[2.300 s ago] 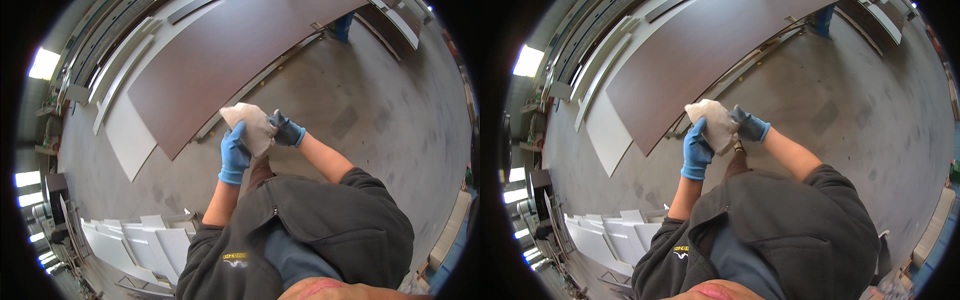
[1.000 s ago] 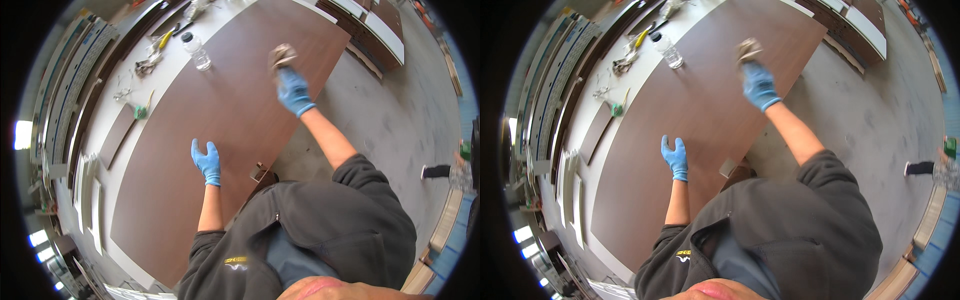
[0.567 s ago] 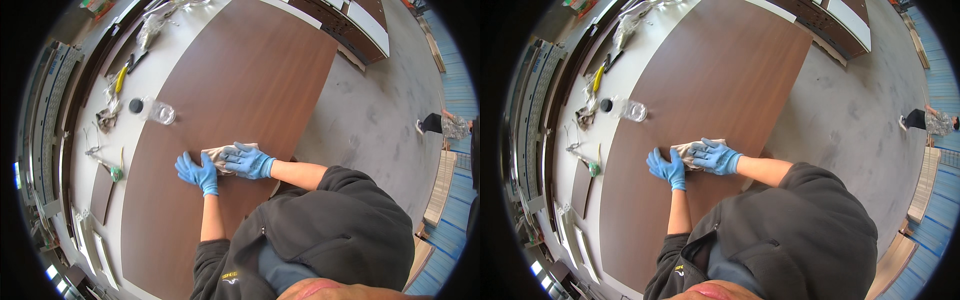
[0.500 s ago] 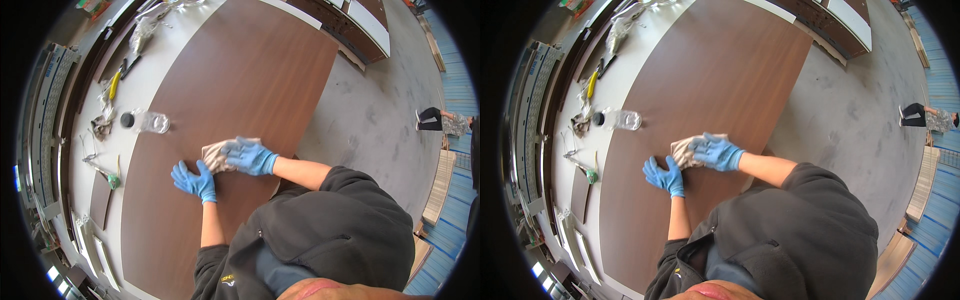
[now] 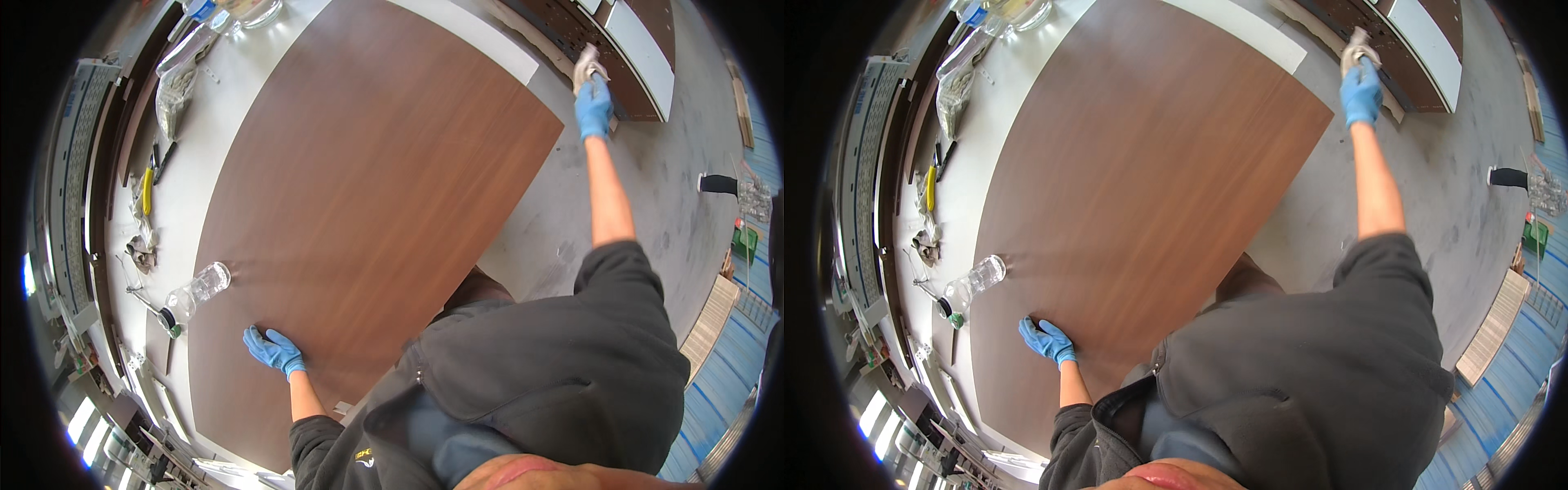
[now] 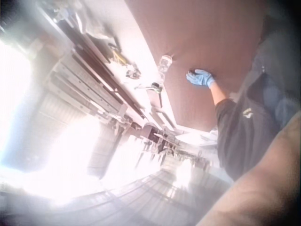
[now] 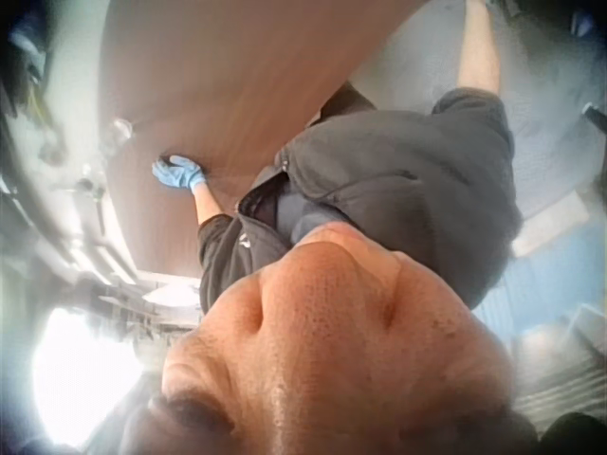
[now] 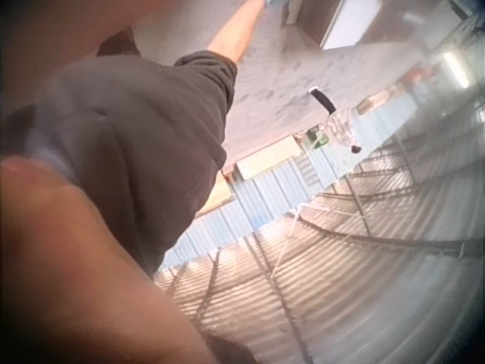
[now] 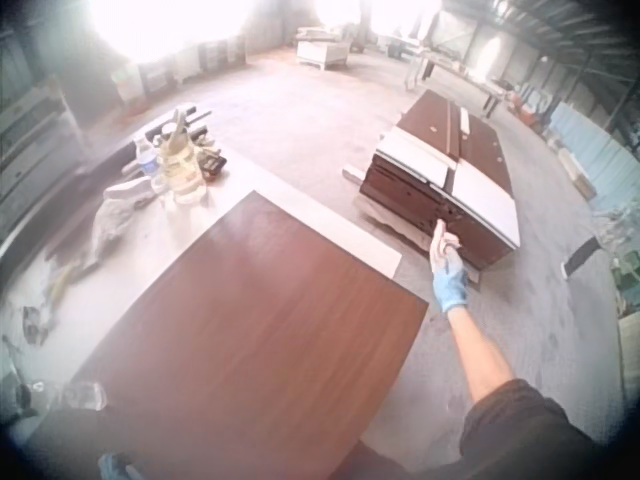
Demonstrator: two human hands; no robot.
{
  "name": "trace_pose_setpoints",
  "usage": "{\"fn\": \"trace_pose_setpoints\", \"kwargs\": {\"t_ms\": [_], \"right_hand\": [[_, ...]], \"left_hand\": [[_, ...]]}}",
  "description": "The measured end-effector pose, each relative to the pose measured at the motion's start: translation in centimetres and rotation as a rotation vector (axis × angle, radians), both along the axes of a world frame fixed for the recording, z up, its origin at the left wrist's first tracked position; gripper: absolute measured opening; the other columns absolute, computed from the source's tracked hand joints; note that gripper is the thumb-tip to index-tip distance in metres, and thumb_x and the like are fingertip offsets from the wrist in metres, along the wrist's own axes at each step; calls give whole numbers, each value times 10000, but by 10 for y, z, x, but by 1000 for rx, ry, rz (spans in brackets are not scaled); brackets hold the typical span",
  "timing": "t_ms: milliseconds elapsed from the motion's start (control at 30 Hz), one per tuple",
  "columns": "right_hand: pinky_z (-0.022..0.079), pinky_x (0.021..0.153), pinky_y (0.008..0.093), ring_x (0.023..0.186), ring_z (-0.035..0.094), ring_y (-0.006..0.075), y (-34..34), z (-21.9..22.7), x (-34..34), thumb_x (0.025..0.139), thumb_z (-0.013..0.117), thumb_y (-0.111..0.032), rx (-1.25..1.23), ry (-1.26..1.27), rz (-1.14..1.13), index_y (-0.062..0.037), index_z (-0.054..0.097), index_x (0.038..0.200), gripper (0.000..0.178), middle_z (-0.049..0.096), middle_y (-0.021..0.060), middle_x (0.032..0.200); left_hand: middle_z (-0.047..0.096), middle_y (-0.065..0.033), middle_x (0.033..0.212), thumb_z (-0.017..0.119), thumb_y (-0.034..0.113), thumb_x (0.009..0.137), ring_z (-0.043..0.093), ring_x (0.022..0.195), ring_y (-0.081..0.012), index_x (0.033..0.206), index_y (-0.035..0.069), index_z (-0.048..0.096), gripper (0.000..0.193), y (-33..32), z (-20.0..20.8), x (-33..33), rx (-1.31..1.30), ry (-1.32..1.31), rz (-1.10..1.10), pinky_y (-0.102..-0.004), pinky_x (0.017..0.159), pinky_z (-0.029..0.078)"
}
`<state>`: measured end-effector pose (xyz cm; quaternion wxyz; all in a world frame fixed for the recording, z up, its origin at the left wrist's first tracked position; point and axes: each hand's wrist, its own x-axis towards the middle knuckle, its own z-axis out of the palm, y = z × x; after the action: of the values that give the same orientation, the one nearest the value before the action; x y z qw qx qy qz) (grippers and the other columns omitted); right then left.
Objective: The person handles white and brown flat-pack panels, wipes them with a cloth, and uses a utility knife to trim edges. They stack and align panels on a workbench, then place them on the floor in a workshop setting.
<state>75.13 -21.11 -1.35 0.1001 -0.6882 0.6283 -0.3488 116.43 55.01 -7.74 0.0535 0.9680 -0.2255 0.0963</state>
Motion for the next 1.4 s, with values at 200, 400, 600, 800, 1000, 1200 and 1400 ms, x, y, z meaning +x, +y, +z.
{"fn": "trace_pose_setpoints", "kwargs": {"t_ms": [200,400,600,800,1000,1200,1400], "right_hand": [[599,865,427,1054,708,311,239,-7,108,860,658,-123,-124,310,1201,-65,687,1113,260,721,163,1150],[541,945,424,1051,669,338,202,-36,121,901,638,-139,128,380,1218,-79,628,1272,376,683,157,1225],[533,969,492,1121,665,444,-15,-35,130,991,540,-137,216,147,353,2,657,1246,313,695,276,1203],[421,1161,534,1341,590,387,133,-49,215,964,666,-217,-263,256,947,-29,638,1362,440,638,212,1410],[222,1268,587,1521,398,377,267,-43,337,961,686,-423,-262,292,1136,-40,622,1374,567,508,188,1578],[241,1269,571,1514,399,399,294,-48,375,924,719,-415,-328,330,1098,-44,653,1319,546,472,179,1611],[266,1265,552,1498,421,406,296,-48,376,931,707,-379,-237,471,1083,-36,650,1316,518,469,183,1614]], "left_hand": [[528,-249,1523,574,200,1007,454,1452,-420,1452,-41,529,508,-6,-6,1,135,64,118,-534,1214,345],[487,-251,1562,542,201,1014,428,1473,-419,1487,-37,496,531,-11,-12,-1,152,58,175,-521,1226,331],[566,-244,1456,571,197,974,543,1334,-417,1379,-20,574,459,-26,-2,-3,45,30,216,-530,1128,415],[672,-264,1325,573,194,1005,620,1263,-413,1263,-81,669,390,-39,2,41,-450,-33,449,-466,1109,475],[680,-235,1318,533,156,1051,637,1237,-379,1248,-114,671,362,-37,41,220,-788,-381,202,-444,1107,477],[718,-193,1265,650,111,958,676,1199,-363,1244,19,713,306,-90,69,377,-457,-303,-351,-413,1079,500],[577,-162,1491,620,237,916,504,1414,-353,1431,81,598,539,-158,15,474,-68,-169,-399,-475,1188,377]]}}
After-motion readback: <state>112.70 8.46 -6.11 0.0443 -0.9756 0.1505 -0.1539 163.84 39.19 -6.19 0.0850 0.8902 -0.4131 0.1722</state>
